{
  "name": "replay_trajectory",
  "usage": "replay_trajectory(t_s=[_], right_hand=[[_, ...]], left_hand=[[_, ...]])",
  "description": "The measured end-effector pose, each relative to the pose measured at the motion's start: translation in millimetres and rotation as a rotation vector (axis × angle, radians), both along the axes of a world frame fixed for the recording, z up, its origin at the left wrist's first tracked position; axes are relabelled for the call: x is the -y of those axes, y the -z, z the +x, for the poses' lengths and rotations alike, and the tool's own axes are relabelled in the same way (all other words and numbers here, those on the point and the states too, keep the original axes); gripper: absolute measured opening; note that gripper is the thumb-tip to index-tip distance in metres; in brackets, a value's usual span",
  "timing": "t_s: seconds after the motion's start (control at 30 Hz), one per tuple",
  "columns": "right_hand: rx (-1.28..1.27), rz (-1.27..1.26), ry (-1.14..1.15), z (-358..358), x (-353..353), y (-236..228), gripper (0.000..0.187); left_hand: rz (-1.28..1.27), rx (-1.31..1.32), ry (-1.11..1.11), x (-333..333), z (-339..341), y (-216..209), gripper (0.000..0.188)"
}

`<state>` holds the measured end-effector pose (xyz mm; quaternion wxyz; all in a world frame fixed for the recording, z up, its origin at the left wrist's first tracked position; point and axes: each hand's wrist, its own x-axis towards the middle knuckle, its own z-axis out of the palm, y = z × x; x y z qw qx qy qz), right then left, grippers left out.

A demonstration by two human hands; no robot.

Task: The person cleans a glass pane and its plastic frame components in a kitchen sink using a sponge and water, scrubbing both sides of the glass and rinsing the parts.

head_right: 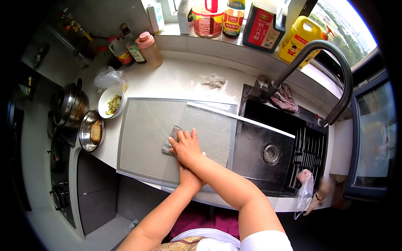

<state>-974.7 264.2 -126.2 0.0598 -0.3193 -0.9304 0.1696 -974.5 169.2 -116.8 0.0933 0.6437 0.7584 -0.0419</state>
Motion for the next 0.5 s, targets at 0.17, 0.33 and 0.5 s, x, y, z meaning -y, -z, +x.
replay_trajectory(t_s=[0.17,0.33,0.5], right_hand=[[-0.075,0.092,0.336,3.4,-61.1,6.3,0.044],[-0.028,0.063,0.038,7.2,-29.0,-2.6,0.042],[-0.065,0.025,0.000,11.5,-19.9,6.0,0.037]], left_hand=[[-0.160,0.144,0.046,5.3,1.7,-15.3,0.106],[-0.152,0.151,0.031,10.7,-0.6,-8.9,0.106],[-0.105,0.201,-0.013,11.0,-0.9,-7.9,0.103]])
